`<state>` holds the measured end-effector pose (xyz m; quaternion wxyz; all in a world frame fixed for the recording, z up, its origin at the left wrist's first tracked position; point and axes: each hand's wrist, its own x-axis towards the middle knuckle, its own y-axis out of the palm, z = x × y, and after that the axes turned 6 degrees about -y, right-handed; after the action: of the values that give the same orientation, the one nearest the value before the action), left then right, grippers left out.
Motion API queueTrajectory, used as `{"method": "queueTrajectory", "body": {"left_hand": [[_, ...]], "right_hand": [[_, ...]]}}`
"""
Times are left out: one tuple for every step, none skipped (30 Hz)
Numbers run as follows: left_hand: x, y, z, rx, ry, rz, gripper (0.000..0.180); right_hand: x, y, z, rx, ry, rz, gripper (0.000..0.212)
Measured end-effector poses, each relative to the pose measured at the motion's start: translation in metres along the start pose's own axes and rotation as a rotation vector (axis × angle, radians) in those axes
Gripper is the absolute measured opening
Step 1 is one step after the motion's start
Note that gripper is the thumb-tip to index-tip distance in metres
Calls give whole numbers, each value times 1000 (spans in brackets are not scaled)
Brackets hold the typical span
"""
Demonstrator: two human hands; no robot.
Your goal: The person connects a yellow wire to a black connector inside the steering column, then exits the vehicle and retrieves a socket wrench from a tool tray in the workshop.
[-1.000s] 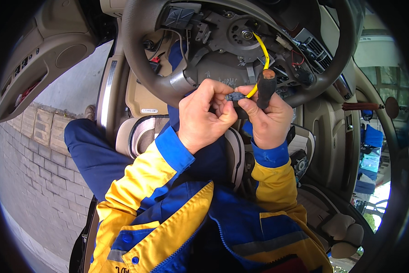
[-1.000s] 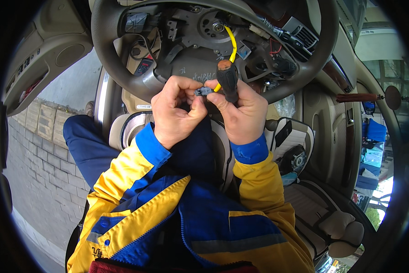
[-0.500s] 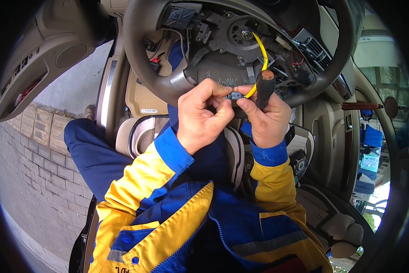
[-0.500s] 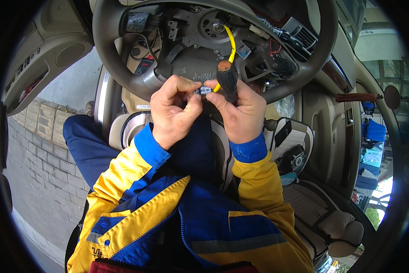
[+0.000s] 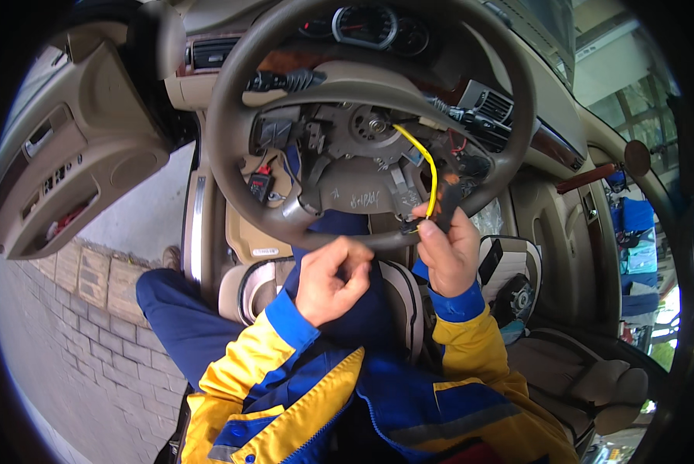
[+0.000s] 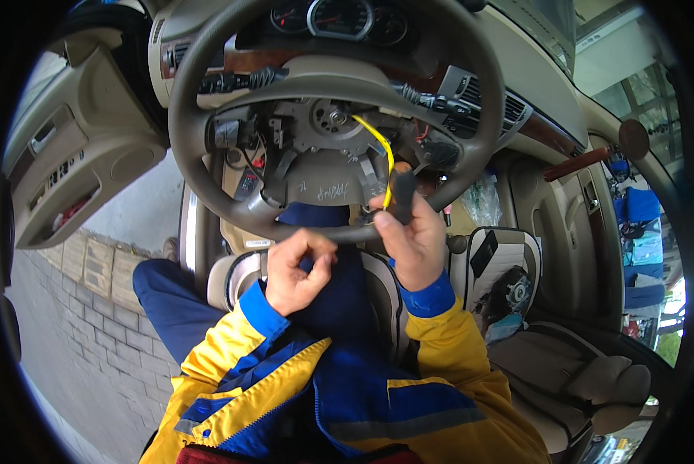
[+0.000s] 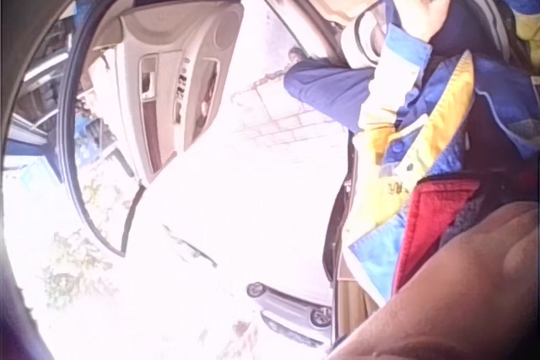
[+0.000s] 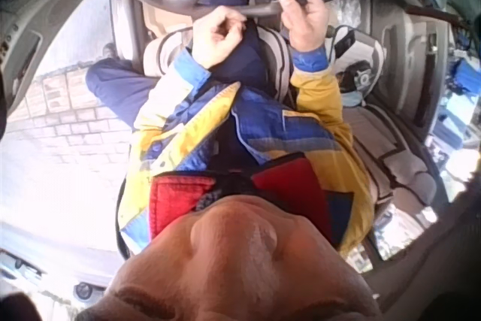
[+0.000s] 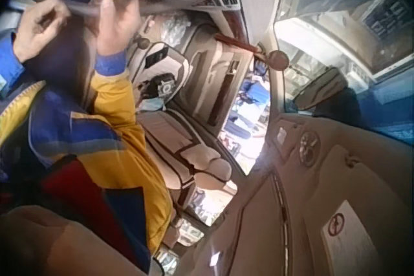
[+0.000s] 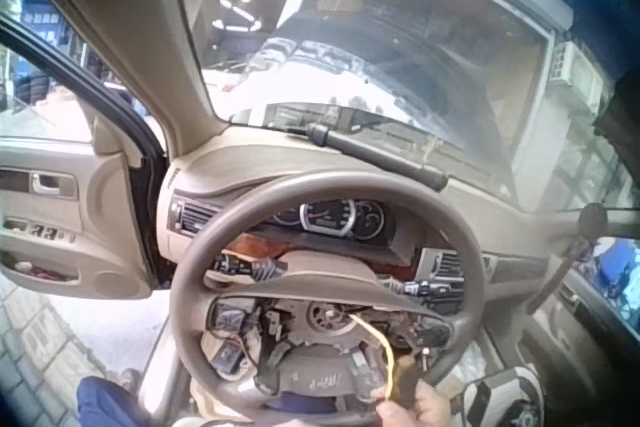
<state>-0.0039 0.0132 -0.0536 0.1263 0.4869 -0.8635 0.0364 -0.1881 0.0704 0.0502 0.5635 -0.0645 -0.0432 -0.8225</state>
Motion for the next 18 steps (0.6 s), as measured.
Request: {"method": "queueTrajectory", "body": {"left_hand": [[-9,-6,9,37,-52,46,7],[-20,-8,19,19,-101,43,7],[-31,-12,31,8,-168,39,8],[-43,-18,45,39,-270,46,7],[-54,-25,58,62,-398,64,7],[-64,-36,72,156,-494,106,7],[-73,-48,84,288,-580,163,6],[-77,-54,98,142,-595,117,4],[-81,-59,109,56,-738,76,3],[-85,-64,118,-48,-758,30,4],[-85,-69,127,-114,-857,-13,5],[-85,-71,134,-129,-812,-38,8],[-86,-74,140,-173,-791,-41,9],[-87,-77,145,-150,-842,-74,10],[-90,-79,149,-184,-816,-85,10],[-92,-82,153,-178,-891,-110,11],[-95,-85,156,-154,-942,-156,12],[-95,-88,161,-201,-992,-187,14]], "right_hand": [[-4,-6,0,53,-22,-53,22],[-8,-13,0,7,-48,-141,22],[-13,-21,-1,-29,-61,-220,22],[-20,-29,-2,-32,-74,-262,23],[-27,-38,-4,0,-82,-275,23],[-35,-46,-7,-22,-82,-266,22],[-45,-53,-12,-40,-68,-275,22],[-55,-56,-21,-89,-44,-267,22],[-66,-57,-30,-129,-17,-276,22],[-76,-57,-41,-170,22,-300,22],[-86,-55,-52,-215,49,-284,23],[-94,-54,-64,-253,65,-257,21],[-102,-53,-76,-298,76,-236,20],[-110,-53,-86,-319,133,-223,20],[-116,-52,-96,-355,137,-230,22],[-120,-50,-105,-412,100,-217,23],[-123,-53,-111,-489,62,-226,24],[-128,-57,-115,-541,93,-227,25]]}}
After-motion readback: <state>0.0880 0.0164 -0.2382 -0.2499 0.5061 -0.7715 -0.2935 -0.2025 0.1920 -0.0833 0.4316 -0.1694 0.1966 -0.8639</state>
